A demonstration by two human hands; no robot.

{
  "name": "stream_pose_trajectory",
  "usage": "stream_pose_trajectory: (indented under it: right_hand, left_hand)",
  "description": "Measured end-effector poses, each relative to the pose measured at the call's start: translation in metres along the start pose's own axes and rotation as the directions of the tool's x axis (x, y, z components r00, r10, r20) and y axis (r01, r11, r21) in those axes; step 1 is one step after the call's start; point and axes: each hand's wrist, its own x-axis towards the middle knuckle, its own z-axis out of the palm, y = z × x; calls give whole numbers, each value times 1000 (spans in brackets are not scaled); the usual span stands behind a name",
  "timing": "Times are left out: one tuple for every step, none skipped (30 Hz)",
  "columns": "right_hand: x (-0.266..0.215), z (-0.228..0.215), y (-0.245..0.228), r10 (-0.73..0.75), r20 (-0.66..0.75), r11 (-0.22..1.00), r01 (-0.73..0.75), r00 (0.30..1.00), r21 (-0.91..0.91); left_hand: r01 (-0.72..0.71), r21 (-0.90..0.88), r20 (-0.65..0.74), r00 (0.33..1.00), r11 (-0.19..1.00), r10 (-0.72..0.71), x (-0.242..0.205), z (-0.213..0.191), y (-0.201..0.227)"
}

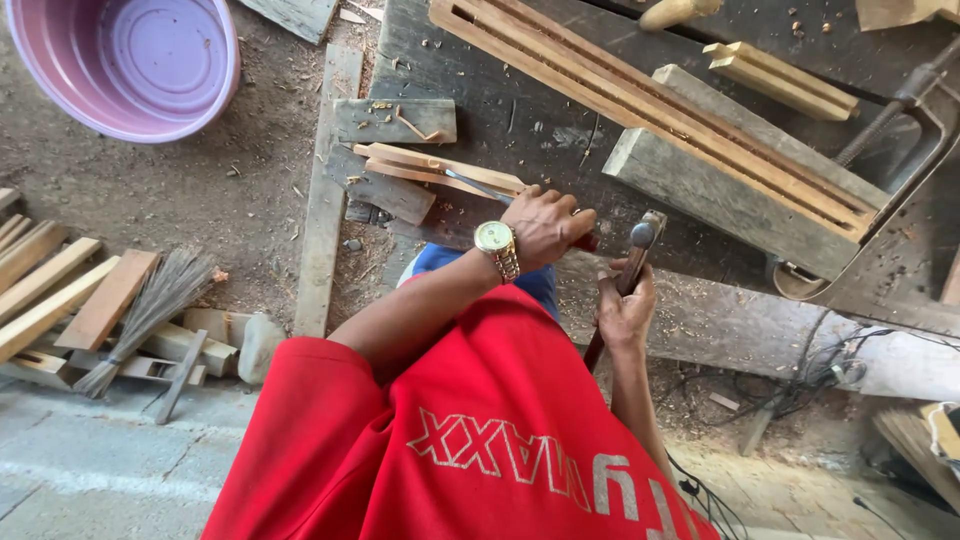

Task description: The person works at a woodworking bench, using a chisel and hammer to shape and clean a groove in a curved wooden piece, then fits the shaped piece into a slot on a larger wooden panel and presses the joint together by hand.

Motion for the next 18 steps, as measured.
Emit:
stream_pose_trajectory:
  right_hand:
    - [-1,0,-7,-2,3,1000,2,1000,-8]
    - [-1,1,-14,51,4,998,-51,999,29]
    - [-1,1,-21,104,7,992,-104,995,66]
    - [-2,0,-21,105,6,993,-106,994,57]
    - [-3,-3,-21,116,-9,992,-116,993,54]
    - [-2,-4,-21,123,-30,991,-121,992,55]
    - [0,-5,-19,120,-36,992,-118,992,51]
    - [-1,-7,-16,130,-46,990,-128,990,63]
    - [-2,-10,-13,141,-56,988,-136,988,75]
    - [-2,-11,-15,140,-59,988,-136,988,73]
    - [-1,-12,-17,148,-63,986,-142,987,91]
    - [-1,-12,-18,157,-65,982,-149,986,113]
    - [0,-14,-17,157,-67,982,-149,985,114]
    - [0,-16,-16,166,-80,983,-159,983,94]
    - [0,-19,-14,175,-94,983,-169,980,74]
    - [1,-21,-11,178,-97,982,-171,979,75]
    - [2,-24,-7,188,-99,980,-180,977,86]
    - [4,-26,-4,197,-101,977,-188,975,98]
  left_hand:
    - [4,-5,-5,1000,1000,-4,0,-1,3]
    - [-24,12,7,1000,1000,24,1,-4,4]
    - [-53,28,19,998,998,52,3,-5,6]
    - [-51,20,15,999,999,51,2,-6,8]
    - [-80,49,-6,997,996,81,2,-6,10]
    - [-115,82,-29,993,990,117,4,-7,11]
    - [-119,78,-34,992,990,122,4,-9,12]
    - [-151,89,-70,985,984,158,2,-9,14]
    - [-183,101,-105,975,978,193,0,-10,16]
    - [-185,98,-107,975,978,195,1,-11,17]
    - [-209,113,-133,966,971,223,1,-12,18]
    - [-232,131,-156,955,964,251,1,-13,19]
    - [-234,131,-155,955,963,253,2,-16,21]
    - [-262,144,-149,947,954,283,4,-19,23]
    - [-290,157,-143,939,944,312,5,-21,25]
    - [-292,154,-142,939,944,314,6,-26,27]
    - [-319,122,-103,938,940,332,8,-30,29]
    - [-346,89,-65,934,934,352,10,-34,31]
